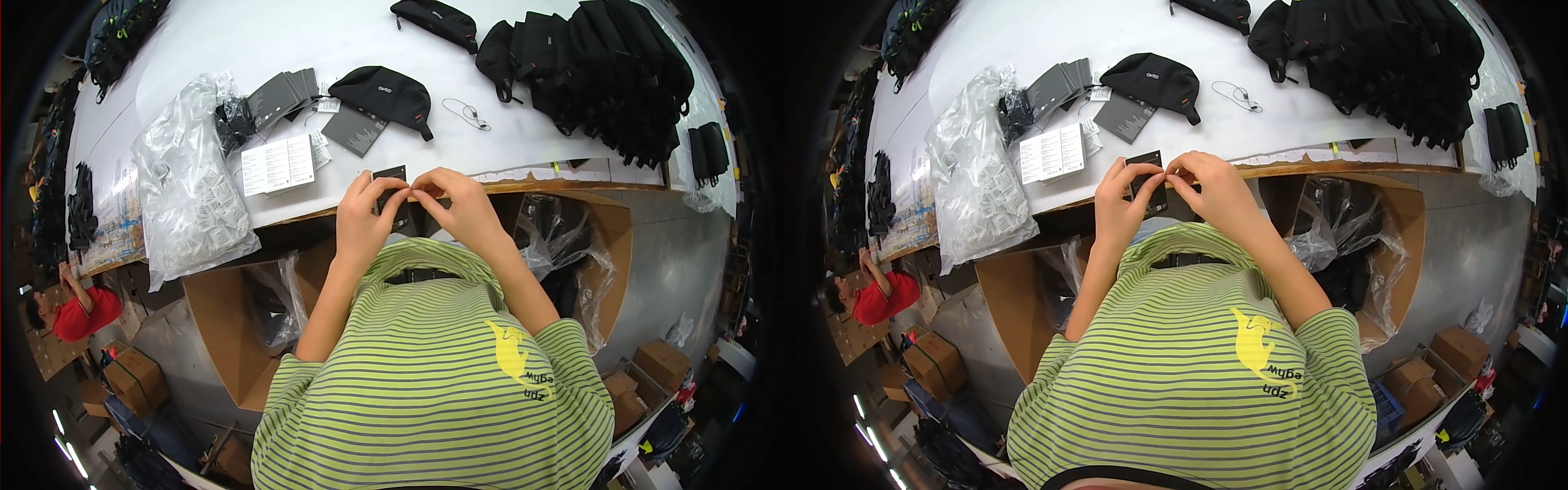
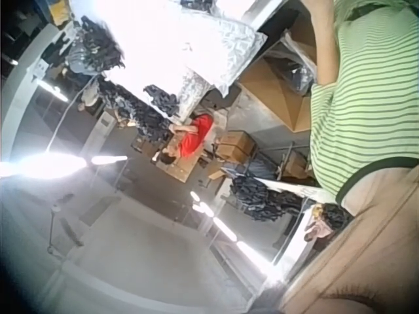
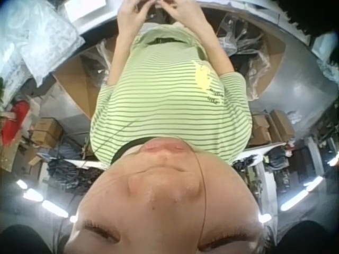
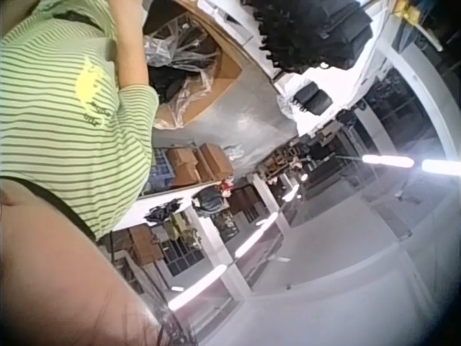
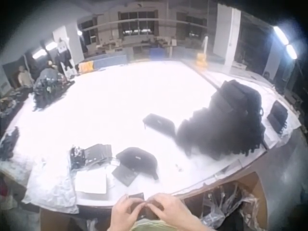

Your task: The recorder is attaching product tags to black fabric pouches and organizing them on a workbench.

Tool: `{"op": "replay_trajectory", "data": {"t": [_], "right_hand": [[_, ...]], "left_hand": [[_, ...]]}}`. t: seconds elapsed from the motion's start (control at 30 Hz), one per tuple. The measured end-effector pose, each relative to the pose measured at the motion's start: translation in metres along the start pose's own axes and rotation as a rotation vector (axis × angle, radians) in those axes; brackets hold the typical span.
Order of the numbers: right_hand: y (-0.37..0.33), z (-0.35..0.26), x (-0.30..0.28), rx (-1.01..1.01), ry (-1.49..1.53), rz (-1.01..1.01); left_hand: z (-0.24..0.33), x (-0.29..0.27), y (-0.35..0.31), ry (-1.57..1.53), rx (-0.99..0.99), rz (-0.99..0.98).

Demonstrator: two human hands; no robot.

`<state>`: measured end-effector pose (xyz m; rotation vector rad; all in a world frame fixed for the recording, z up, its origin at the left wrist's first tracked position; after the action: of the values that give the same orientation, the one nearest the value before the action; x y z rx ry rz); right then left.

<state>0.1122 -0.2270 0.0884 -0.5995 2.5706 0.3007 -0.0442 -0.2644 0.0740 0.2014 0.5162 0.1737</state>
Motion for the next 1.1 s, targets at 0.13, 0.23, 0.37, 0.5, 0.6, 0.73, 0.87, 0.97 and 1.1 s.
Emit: {"op": "replay_trajectory", "data": {"t": [0.13,0.23,0.37,0.5,0.6,0.73,0.87,0.97,1.1], "right_hand": [[-0.001,0.004,-0.001,0.014,0.029,0.075],[-0.001,0.005,-0.004,0.012,0.029,0.174],[0.0,0.001,-0.005,-0.008,-0.003,0.214],[-0.001,0.001,-0.004,-0.017,0.009,0.287],[-0.001,0.002,-0.004,-0.03,0.007,0.325],[-0.001,0.001,-0.002,-0.065,-0.014,0.348],[-0.002,-0.001,-0.001,-0.065,-0.016,0.357],[-0.004,-0.001,-0.001,-0.064,-0.068,0.314],[-0.006,-0.004,-0.001,-0.087,-0.042,0.354]], "left_hand": [[0.006,0.001,0.0,-0.018,-0.033,-0.022],[0.009,0.003,-0.002,-0.17,-0.076,0.058],[0.004,0.005,-0.005,-0.14,-0.072,0.076],[0.007,0.004,-0.004,-0.044,0.006,0.03],[0.007,0.005,-0.005,-0.063,-0.015,0.019],[-0.002,0.009,-0.008,-0.256,-0.137,0.023],[0.007,0.005,-0.006,-0.199,-0.085,0.035],[0.012,0.001,-0.005,-0.08,0.019,0.078],[0.013,-0.003,-0.006,-0.002,0.123,0.109]]}}
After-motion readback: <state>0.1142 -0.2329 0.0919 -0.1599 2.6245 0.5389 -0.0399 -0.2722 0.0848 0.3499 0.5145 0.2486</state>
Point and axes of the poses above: each hand's wrist, its own y-axis towards the middle knuckle, its own x-axis out of the palm, z = x × y, the point moved 3 cm from there along y, towards the middle knuckle, and after that the axes turned 2 degrees about -y, right-handed, at the moved point
